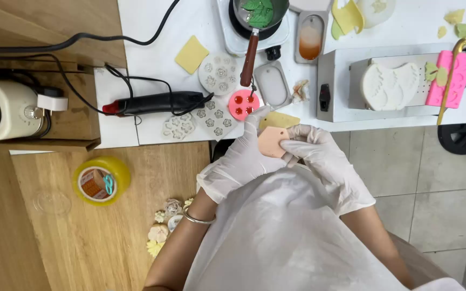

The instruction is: Clean and trim excess wax from decorative wax leaf and flower shapes using a tool.

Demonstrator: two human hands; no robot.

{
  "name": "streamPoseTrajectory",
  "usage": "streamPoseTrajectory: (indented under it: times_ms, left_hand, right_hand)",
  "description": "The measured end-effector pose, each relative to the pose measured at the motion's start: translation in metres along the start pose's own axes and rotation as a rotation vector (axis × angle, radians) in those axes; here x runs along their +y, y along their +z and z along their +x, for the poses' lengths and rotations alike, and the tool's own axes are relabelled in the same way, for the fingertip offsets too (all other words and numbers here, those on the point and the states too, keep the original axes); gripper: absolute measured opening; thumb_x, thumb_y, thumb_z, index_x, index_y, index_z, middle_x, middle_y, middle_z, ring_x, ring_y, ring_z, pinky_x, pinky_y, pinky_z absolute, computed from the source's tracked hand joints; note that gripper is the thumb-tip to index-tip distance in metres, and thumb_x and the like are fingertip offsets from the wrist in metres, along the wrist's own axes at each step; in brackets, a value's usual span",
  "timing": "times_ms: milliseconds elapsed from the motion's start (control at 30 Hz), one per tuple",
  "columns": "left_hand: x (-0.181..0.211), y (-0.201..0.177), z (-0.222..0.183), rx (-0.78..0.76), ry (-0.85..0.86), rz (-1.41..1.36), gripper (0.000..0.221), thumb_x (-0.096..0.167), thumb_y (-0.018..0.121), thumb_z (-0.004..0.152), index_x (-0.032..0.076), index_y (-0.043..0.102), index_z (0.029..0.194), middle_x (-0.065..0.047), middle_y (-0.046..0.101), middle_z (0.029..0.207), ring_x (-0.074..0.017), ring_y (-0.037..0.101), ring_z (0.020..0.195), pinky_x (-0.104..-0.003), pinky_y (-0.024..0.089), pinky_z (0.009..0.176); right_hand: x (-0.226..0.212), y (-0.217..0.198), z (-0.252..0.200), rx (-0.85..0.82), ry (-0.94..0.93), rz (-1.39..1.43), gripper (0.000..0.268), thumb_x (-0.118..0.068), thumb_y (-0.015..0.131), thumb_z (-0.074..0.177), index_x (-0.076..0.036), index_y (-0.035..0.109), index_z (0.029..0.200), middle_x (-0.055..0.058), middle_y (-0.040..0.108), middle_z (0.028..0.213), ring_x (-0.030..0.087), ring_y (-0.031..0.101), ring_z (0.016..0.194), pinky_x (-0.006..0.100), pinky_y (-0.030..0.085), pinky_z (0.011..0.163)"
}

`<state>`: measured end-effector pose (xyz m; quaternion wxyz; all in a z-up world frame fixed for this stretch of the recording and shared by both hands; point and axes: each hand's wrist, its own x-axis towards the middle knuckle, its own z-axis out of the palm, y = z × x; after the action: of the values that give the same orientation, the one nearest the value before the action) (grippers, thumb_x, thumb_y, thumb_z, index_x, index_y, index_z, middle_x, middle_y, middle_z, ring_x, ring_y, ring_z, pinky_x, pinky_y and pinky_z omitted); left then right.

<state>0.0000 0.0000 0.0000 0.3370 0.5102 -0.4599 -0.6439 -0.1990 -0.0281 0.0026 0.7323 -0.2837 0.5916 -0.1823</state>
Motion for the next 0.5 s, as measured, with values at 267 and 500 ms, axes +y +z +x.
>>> streamPoseTrajectory:
  times_ms: [267,500]
  left_hand:
    - [0.01,-0.031,0.001,-0.108,-0.423,-0.031,0.04,0.032,0.071,0.092,-0.002,0.063,0.114,-0.008,0.069,0.086,-0.0126,0.063,0.07,-0.026,0.055,0.064]
    - [-0.001,-0.115,0.025,0.433,-0.349,-0.038,0.034,0.033,0.058,0.098,0.005,0.06,0.117,-0.001,0.073,0.092,-0.0082,0.068,0.074,-0.024,0.054,0.063]
  right_hand:
    - [-0.002,-0.01,0.001,0.06,-0.029,0.161,0.019,-0.007,0.064,0.095,0.005,0.063,0.109,0.016,0.073,0.092,0.022,0.072,0.077,0.032,0.059,0.07]
    - [0.015,-0.014,0.002,0.071,-0.035,0.148,0.028,-0.016,0.055,0.102,0.004,0.069,0.117,0.014,0.076,0.095,0.019,0.073,0.081,0.031,0.059,0.076]
